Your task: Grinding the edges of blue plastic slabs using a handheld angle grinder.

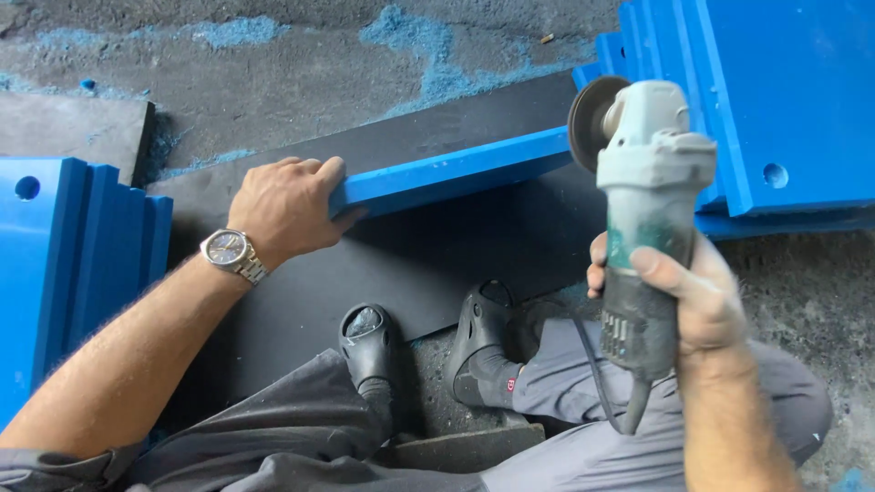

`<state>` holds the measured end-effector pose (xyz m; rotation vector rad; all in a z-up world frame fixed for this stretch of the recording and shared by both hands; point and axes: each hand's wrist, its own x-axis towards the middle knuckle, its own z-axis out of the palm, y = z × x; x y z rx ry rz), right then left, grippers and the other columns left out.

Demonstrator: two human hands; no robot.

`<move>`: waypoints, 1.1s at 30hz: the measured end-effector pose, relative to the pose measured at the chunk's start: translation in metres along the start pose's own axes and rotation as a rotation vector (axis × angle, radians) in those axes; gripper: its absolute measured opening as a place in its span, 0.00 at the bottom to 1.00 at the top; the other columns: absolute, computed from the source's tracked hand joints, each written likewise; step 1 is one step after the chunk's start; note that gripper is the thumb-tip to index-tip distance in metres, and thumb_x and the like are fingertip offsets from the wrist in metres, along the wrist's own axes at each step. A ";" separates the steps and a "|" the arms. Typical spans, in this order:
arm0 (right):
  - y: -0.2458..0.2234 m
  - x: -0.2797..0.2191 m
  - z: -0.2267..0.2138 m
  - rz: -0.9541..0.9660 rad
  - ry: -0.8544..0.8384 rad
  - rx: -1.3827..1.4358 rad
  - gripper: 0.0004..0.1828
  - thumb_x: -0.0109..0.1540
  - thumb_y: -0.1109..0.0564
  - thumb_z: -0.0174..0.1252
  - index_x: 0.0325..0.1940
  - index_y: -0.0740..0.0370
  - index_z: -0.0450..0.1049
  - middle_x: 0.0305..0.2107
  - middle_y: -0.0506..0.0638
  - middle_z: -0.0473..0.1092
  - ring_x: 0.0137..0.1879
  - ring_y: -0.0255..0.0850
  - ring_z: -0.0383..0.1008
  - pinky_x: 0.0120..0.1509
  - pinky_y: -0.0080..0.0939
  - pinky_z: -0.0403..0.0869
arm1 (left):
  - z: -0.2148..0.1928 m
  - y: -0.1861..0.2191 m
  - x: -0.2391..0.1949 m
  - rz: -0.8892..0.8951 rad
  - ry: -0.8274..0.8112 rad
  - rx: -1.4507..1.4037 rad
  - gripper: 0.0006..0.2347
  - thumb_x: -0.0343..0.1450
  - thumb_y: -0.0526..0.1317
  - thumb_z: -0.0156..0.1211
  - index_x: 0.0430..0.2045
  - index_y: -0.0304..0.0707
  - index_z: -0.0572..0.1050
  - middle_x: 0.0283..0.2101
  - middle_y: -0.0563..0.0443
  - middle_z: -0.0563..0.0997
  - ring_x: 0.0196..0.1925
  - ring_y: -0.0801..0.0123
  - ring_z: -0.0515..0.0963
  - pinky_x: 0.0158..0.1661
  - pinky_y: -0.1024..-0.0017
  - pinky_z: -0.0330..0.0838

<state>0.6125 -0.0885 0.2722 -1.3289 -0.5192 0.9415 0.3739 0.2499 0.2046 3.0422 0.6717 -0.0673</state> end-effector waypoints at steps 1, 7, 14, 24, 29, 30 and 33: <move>0.011 -0.005 0.006 0.048 0.029 0.043 0.37 0.58 0.53 0.65 0.64 0.76 0.62 0.40 0.62 0.73 0.41 0.48 0.77 0.46 0.48 0.80 | 0.003 0.004 -0.003 0.000 -0.004 -0.019 0.20 0.67 0.58 0.66 0.30 0.39 0.73 0.25 0.48 0.81 0.30 0.60 0.82 0.28 0.62 0.75; 0.034 -0.008 0.033 0.163 0.067 0.011 0.36 0.56 0.57 0.64 0.65 0.71 0.60 0.38 0.60 0.73 0.40 0.45 0.78 0.42 0.48 0.80 | 0.023 0.006 -0.016 0.072 0.137 -0.073 0.19 0.66 0.56 0.68 0.30 0.39 0.75 0.25 0.47 0.80 0.29 0.60 0.81 0.37 0.61 0.74; 0.033 -0.024 0.068 0.195 0.105 -0.018 0.35 0.56 0.57 0.63 0.65 0.71 0.61 0.38 0.59 0.73 0.39 0.44 0.78 0.42 0.47 0.80 | 0.013 0.008 -0.017 0.063 0.139 -0.070 0.19 0.66 0.56 0.67 0.29 0.38 0.74 0.27 0.46 0.81 0.32 0.59 0.80 0.34 0.61 0.73; 0.035 -0.020 0.108 0.336 -0.023 -0.090 0.31 0.56 0.57 0.64 0.61 0.69 0.65 0.36 0.58 0.75 0.37 0.42 0.79 0.43 0.45 0.82 | 0.010 0.011 -0.017 0.047 0.076 -0.053 0.19 0.66 0.56 0.68 0.33 0.38 0.75 0.26 0.48 0.80 0.30 0.62 0.79 0.35 0.63 0.72; 0.027 -0.025 0.081 0.332 0.107 -0.018 0.30 0.56 0.59 0.63 0.61 0.69 0.65 0.36 0.58 0.75 0.37 0.43 0.79 0.42 0.46 0.80 | 0.012 0.011 -0.019 0.056 0.093 -0.058 0.19 0.67 0.55 0.68 0.34 0.39 0.75 0.26 0.49 0.80 0.30 0.62 0.79 0.36 0.62 0.72; 0.025 -0.026 0.075 0.311 0.181 -0.011 0.30 0.57 0.58 0.62 0.62 0.70 0.65 0.36 0.57 0.75 0.37 0.43 0.79 0.41 0.46 0.80 | 0.016 0.010 -0.020 0.067 0.117 -0.059 0.19 0.66 0.55 0.68 0.34 0.38 0.75 0.27 0.48 0.80 0.31 0.62 0.80 0.35 0.63 0.72; 0.026 -0.028 0.067 0.278 0.274 -0.005 0.29 0.59 0.57 0.61 0.63 0.70 0.65 0.36 0.57 0.74 0.36 0.44 0.78 0.40 0.46 0.80 | 0.019 0.012 -0.022 0.066 0.131 -0.070 0.19 0.65 0.54 0.69 0.33 0.39 0.74 0.27 0.47 0.80 0.32 0.61 0.80 0.35 0.63 0.72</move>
